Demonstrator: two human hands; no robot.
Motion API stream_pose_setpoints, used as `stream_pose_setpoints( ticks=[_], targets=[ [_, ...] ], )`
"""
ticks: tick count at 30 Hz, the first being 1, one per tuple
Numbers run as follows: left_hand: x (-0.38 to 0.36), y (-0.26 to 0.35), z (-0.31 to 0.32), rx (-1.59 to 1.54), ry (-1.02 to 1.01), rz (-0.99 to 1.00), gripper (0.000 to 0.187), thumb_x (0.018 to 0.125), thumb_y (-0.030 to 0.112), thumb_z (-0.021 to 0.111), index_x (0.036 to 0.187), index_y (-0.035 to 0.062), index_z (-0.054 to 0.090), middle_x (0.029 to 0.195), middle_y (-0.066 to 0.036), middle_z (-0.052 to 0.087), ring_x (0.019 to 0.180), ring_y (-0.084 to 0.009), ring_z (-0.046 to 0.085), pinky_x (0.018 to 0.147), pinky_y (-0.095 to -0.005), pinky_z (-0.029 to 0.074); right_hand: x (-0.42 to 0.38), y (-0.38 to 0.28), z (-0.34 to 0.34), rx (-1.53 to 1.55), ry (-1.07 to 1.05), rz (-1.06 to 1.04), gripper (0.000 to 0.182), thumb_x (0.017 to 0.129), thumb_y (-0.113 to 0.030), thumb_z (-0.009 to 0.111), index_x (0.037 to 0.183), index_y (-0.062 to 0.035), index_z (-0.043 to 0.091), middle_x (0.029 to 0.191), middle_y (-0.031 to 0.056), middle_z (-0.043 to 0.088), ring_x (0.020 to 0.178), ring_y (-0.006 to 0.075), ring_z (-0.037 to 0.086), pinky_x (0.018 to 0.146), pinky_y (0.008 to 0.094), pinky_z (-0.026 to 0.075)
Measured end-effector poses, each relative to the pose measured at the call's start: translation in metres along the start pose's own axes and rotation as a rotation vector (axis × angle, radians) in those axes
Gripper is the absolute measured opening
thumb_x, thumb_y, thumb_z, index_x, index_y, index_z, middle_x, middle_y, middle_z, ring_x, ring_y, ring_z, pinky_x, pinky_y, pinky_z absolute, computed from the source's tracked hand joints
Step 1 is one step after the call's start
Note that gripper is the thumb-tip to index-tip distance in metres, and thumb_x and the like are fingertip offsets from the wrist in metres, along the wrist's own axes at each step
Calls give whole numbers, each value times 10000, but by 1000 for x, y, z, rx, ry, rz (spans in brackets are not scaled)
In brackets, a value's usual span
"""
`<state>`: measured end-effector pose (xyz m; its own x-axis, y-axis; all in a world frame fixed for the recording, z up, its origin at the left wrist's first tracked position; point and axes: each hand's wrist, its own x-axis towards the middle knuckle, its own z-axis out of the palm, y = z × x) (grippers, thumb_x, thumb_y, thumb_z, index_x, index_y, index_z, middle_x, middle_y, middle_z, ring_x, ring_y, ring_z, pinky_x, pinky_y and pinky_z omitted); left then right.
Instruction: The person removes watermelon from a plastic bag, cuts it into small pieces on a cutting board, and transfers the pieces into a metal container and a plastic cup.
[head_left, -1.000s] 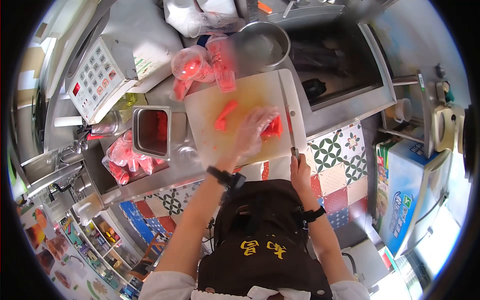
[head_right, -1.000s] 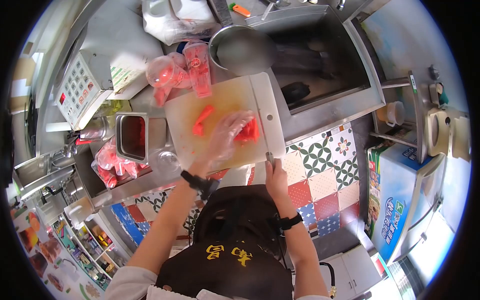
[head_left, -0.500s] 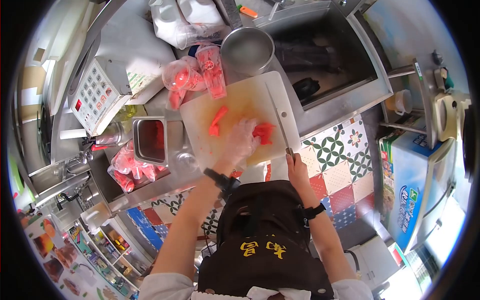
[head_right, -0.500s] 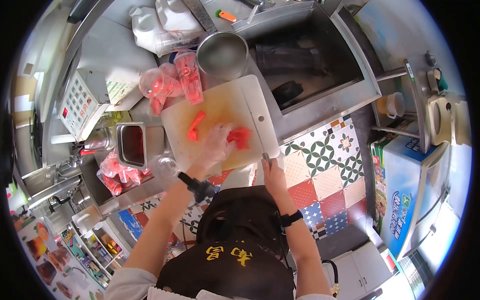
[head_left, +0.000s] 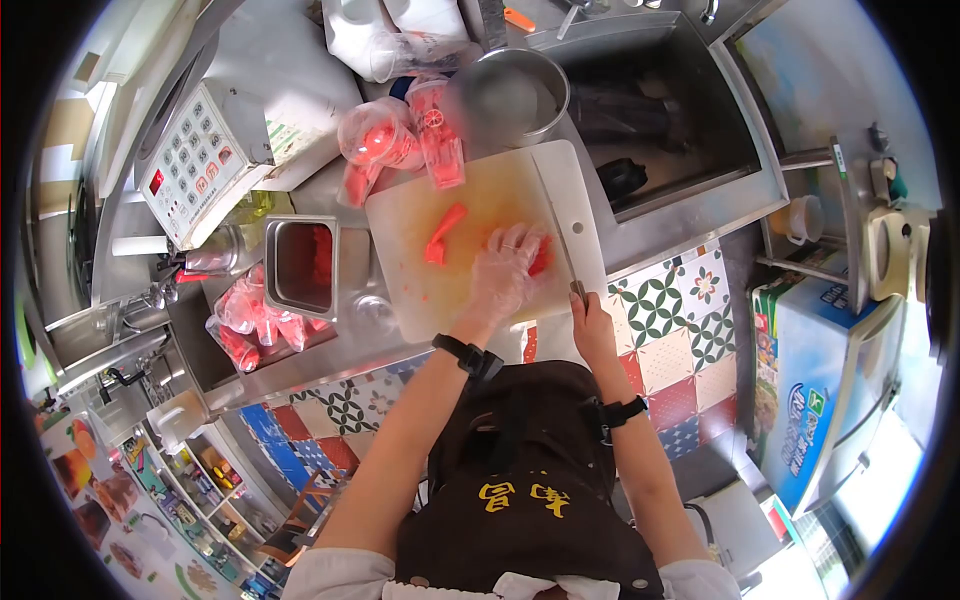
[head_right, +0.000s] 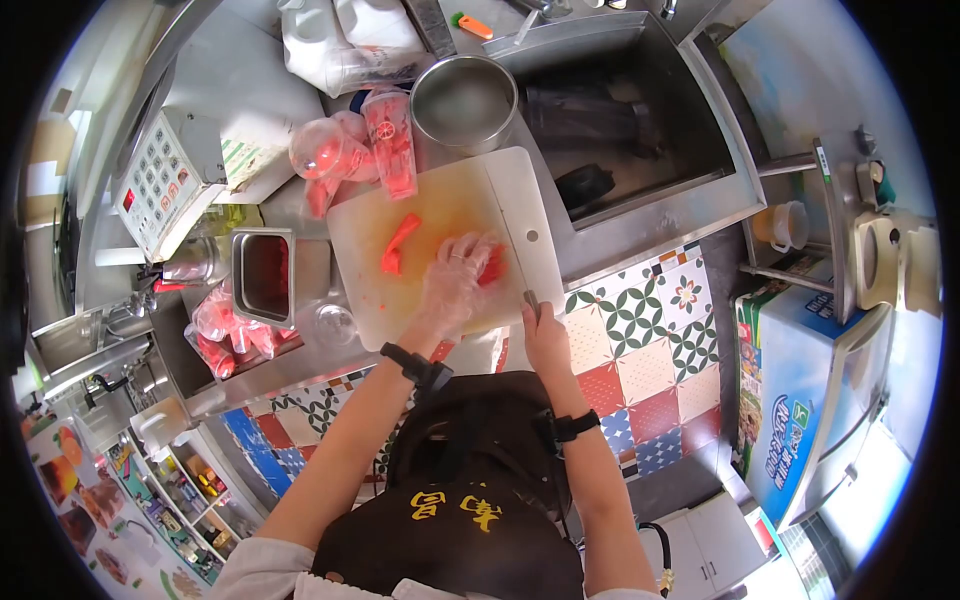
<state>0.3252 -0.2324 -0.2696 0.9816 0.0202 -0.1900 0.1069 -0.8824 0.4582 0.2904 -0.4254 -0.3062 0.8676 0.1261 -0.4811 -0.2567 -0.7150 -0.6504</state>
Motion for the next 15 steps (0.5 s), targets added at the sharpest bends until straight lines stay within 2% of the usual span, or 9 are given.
stream_pose_setpoints(
  ticks=[5,8,11,14,15],
  targets=[
    [-4,-9,4,-134,171,5,443,841,323,685,1203,94,573,1148,-108,590,1099,-326,525,952,-404,443,-2,-5,5,-91,-57,-39,353,997,-386,449,993,-34,481,752,293,606,749,508,585,622,562,438],
    [-13,-7,0,-271,258,41,418,829,282,705,1172,71,595,1109,-124,614,1090,-322,541,940,-405,450,-11,-13,7,-27,-33,-34,363,988,-401,450,1022,-40,470,779,306,617,758,509,593,655,569,453],
    [-17,-21,14,-404,273,-2,388,831,236,715,1150,44,606,1112,-132,624,1080,-324,556,939,-409,452,-19,-9,15,-43,-37,-8,369,982,-404,453,1041,-40,466,797,315,622,765,508,599,677,572,461],
    [-21,-42,45,-802,243,-102,397,817,113,745,1180,51,596,1170,-117,617,1110,-243,575,959,-345,471,-18,-5,22,-109,-56,36,360,983,-393,456,1046,-39,467,803,317,622,767,507,599,679,572,461],
    [-20,-40,34,-805,168,-110,388,821,95,742,1177,45,596,1180,-114,608,1104,-229,579,952,-334,479,-18,-6,25,-127,-65,51,356,983,-389,457,1048,-39,468,805,318,622,767,507,599,679,573,460]
  ],
)
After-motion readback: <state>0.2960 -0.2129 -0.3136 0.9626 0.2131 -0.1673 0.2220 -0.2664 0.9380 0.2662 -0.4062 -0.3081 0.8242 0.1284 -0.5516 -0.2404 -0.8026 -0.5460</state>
